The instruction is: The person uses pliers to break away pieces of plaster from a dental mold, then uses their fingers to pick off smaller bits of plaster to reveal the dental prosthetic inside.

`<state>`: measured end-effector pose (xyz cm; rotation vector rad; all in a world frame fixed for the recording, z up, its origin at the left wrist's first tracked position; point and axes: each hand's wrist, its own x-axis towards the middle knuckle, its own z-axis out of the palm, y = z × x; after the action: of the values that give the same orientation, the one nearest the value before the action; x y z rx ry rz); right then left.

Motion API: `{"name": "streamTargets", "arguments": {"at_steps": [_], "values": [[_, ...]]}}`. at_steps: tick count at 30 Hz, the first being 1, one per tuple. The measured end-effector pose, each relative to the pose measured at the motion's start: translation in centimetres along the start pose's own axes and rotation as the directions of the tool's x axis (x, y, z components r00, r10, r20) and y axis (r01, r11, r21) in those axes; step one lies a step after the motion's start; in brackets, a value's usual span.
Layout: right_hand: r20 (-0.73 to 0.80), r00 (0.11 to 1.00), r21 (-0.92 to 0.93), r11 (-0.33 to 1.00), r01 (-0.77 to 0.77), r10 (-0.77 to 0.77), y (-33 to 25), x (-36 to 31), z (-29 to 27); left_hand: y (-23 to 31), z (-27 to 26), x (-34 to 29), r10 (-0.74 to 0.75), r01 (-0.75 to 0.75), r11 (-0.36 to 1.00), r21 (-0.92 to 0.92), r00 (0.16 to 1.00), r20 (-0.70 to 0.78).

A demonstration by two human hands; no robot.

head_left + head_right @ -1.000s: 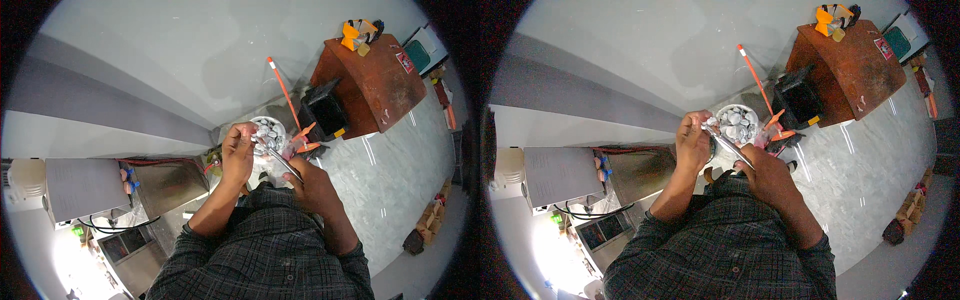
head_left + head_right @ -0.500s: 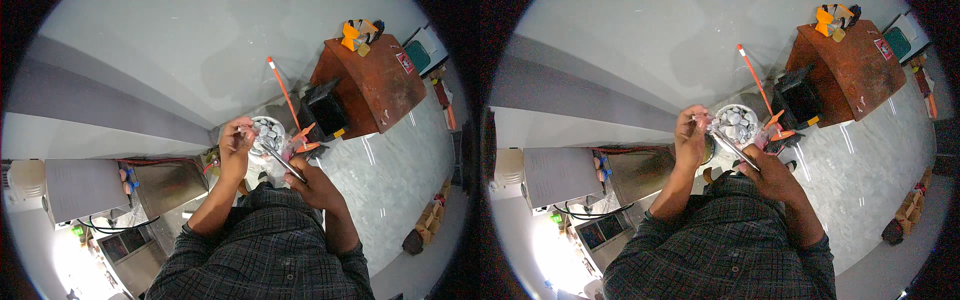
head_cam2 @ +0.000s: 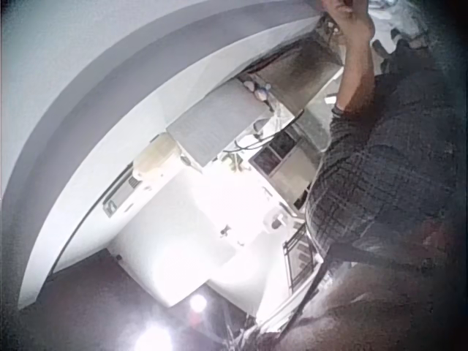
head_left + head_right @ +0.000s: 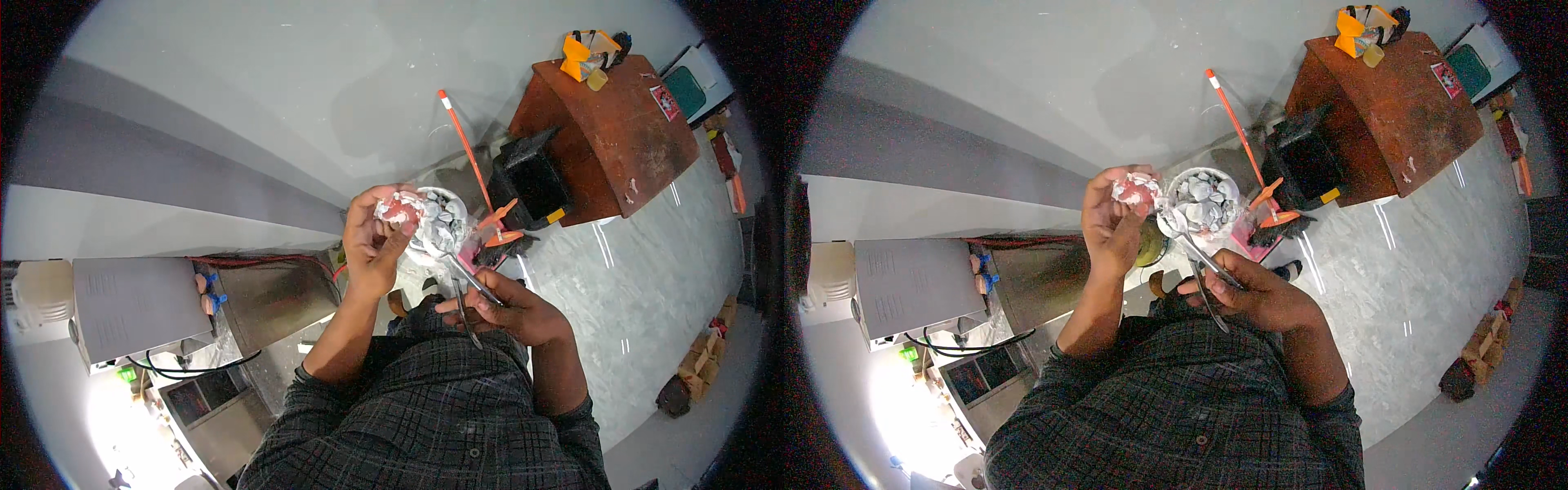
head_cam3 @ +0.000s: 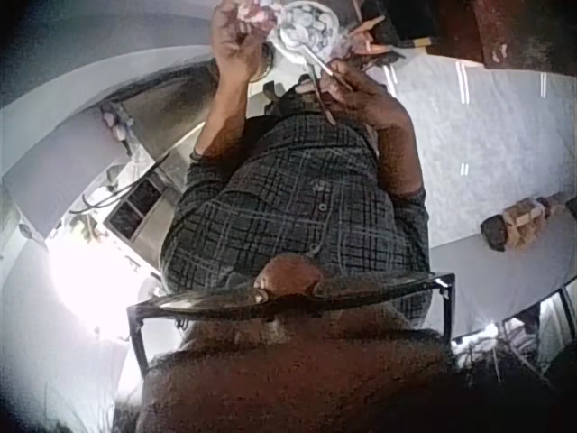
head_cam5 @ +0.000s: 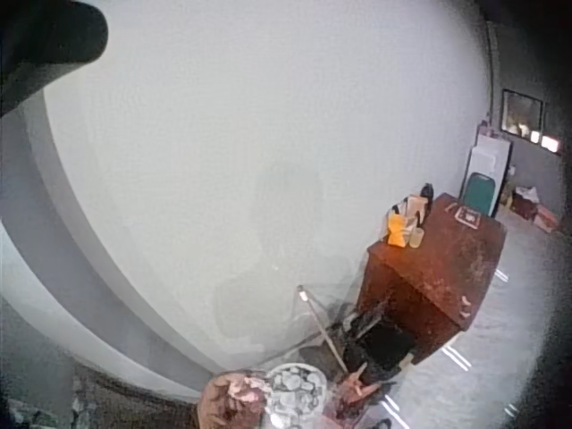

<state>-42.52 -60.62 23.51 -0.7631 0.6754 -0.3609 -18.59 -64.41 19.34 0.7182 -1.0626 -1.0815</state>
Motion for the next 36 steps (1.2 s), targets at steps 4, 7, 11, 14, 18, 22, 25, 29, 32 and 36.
{"name": "streamTargets", "arguments": {"at_steps": [4,7,11,14,18,22,25,29,32,36], "values": [[0.017,0.999,-0.026,0.999,0.032,-0.031,0.1,0.0,0.0,0.3,0.0,-0.3,-0.069,0.069,0.997,-0.022,0.998,-0.004],[-0.011,0.998,-0.123,0.99,0.062,-0.064,0.2,0.1,0.1,0.5,-0.5,-0.2,-0.057,0.055,0.998,0.039,0.997,0.056],[0.056,0.995,-0.26,0.961,0.098,-0.087,0.8,0.2,-0.9,1.2,-0.7,-0.1,-0.037,0.029,0.999,0.045,0.979,0.201],[0.04,0.999,-0.2,0.98,0.013,-0.005,-0.2,0.2,-0.3,1.2,-0.7,-0.4,-0.056,0.042,0.996,0.074,0.979,0.197],[0.013,0.997,-0.189,0.979,-0.073,0.077,-0.5,-0.1,-0.8,1.2,-1.3,-0.1,-0.071,0.037,0.983,0.179,0.979,0.189],[0.035,0.999,-0.231,0.973,-0.023,0.032,-0.5,0.0,-0.9,0.7,-1.1,0.2,-0.077,0.077,0.996,0.048,0.997,-0.002],[0.024,0.985,-0.353,0.921,0.167,-0.169,0.2,0.6,-0.5,1.2,-0.5,0.4,-0.1,0.102,0.994,0.042,0.994,-0.049],[-0.009,0.98,-0.525,0.835,0.166,-0.201,-0.2,0.4,-0.1,0.6,-1.0,0.3,-0.106,0.103,0.994,-0.042,0.992,-0.07],[-0.035,0.96,-0.638,0.746,0.192,-0.276,0.5,0.7,-0.3,0.8,0.0,0.4,-0.138,0.122,0.983,-0.135,0.984,-0.117],[-0.094,0.958,-0.723,0.68,0.122,-0.271,-0.7,0.7,0.7,0.9,0.4,0.2,-0.109,0.106,0.994,-0.03,0.984,-0.139]]}}
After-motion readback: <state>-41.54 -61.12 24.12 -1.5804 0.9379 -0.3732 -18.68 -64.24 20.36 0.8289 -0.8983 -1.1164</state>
